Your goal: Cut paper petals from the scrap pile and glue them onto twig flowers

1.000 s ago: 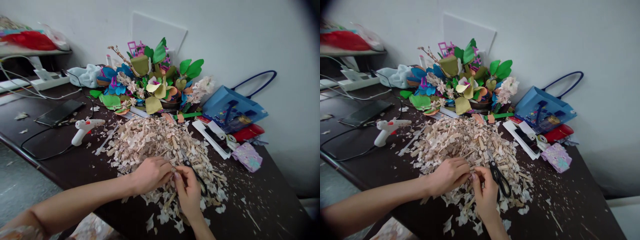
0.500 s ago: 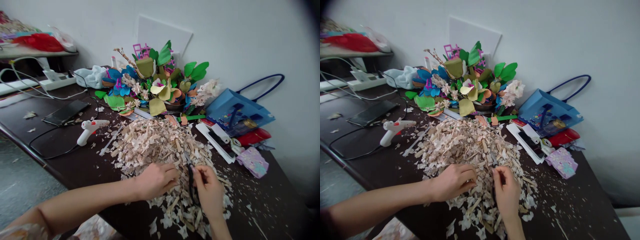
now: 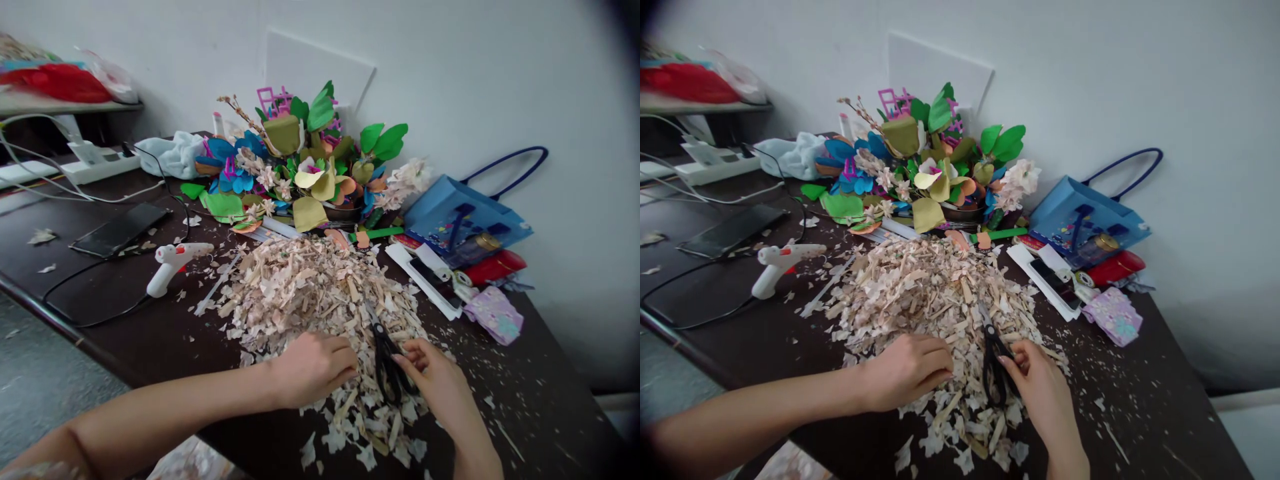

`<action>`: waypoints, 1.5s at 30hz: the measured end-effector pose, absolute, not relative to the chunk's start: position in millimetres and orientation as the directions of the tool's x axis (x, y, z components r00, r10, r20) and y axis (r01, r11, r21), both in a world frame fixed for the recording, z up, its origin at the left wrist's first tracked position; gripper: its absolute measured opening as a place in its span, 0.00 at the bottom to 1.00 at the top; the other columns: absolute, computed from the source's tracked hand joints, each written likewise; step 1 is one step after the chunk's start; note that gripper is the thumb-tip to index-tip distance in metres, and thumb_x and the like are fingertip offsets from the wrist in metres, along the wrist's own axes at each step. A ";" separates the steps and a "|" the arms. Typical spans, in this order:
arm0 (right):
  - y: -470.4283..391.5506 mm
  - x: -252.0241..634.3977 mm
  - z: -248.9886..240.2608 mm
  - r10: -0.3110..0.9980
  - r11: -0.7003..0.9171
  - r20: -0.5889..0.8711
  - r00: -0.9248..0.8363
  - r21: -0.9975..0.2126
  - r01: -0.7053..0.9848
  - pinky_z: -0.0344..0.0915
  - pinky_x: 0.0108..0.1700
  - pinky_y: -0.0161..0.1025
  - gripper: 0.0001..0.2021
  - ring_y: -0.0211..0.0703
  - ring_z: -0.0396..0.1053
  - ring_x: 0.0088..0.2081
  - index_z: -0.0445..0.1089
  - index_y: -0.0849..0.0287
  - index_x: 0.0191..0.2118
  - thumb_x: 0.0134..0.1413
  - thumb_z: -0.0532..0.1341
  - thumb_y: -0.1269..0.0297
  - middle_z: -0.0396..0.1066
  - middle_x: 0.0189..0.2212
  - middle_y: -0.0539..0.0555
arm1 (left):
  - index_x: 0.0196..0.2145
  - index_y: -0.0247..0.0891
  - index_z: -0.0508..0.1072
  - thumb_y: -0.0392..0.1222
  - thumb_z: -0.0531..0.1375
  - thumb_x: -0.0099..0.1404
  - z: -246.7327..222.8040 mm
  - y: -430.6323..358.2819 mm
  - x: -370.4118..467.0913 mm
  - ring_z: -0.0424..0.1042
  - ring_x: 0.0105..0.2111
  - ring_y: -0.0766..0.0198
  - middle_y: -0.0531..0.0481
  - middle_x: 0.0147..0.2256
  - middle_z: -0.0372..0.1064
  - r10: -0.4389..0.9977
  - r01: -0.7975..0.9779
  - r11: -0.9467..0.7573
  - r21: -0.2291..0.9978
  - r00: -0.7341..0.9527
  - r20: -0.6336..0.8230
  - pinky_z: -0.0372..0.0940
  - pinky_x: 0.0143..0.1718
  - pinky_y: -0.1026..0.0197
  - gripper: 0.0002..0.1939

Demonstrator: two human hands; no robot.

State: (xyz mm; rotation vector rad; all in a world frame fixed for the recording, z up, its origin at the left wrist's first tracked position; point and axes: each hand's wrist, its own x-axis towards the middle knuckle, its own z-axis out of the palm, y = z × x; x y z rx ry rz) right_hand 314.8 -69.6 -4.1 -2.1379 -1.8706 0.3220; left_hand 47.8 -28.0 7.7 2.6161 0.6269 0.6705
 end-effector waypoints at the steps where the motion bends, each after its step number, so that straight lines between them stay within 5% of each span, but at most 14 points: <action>1: -69.7 315.8 -6.5 0.991 -0.121 0.009 0.131 -0.332 0.936 0.62 0.30 0.38 0.11 0.46 0.70 0.28 0.67 0.54 0.33 0.50 0.60 0.52 0.72 0.28 0.51 | 0.33 0.34 0.68 0.38 0.48 0.70 7.4 -28.0 48.1 0.70 0.30 0.64 0.48 0.31 0.70 0.498 0.325 -0.835 0.443 0.790 0.358 0.65 0.31 0.65 0.11; 21: -74.9 298.4 1.9 0.977 -0.175 -0.151 0.153 -0.142 0.974 0.58 0.29 0.37 0.10 0.48 0.70 0.36 0.62 0.54 0.34 0.50 0.62 0.57 0.70 0.33 0.51 | 0.33 0.34 0.69 0.37 0.49 0.69 4.3 -27.3 50.5 0.68 0.28 0.64 0.48 0.30 0.69 0.487 0.314 -0.833 0.456 0.806 0.335 0.63 0.29 0.64 0.11; 31: -75.2 289.2 -0.8 0.987 -0.114 -0.119 0.112 -0.014 0.993 0.56 0.30 0.38 0.11 0.51 0.69 0.38 0.59 0.55 0.30 0.49 0.63 0.60 0.69 0.34 0.53 | 0.33 0.34 0.69 0.37 0.49 0.69 0.3 -27.6 52.2 0.69 0.28 0.63 0.48 0.30 0.68 0.498 0.318 -0.819 0.478 0.807 0.317 0.64 0.29 0.63 0.11; 40: -77.3 298.0 7.9 0.988 -0.155 -0.009 0.155 -0.067 0.986 0.53 0.27 0.37 0.06 0.48 0.68 0.32 0.61 0.55 0.27 0.49 0.57 0.60 0.69 0.29 0.53 | 0.33 0.34 0.69 0.35 0.49 0.69 -1.0 -25.9 52.9 0.69 0.29 0.64 0.48 0.29 0.69 0.506 0.320 -0.814 0.485 0.800 0.322 0.64 0.30 0.64 0.11; 45: -78.4 314.4 18.0 0.980 -0.197 -0.044 0.192 -0.284 0.938 0.58 0.29 0.38 0.08 0.46 0.68 0.29 0.65 0.56 0.29 0.49 0.56 0.57 0.71 0.27 0.52 | 0.33 0.34 0.69 0.36 0.49 0.69 -1.9 -26.1 52.8 0.69 0.28 0.64 0.48 0.29 0.69 0.516 0.331 -0.805 0.492 0.800 0.306 0.65 0.30 0.63 0.10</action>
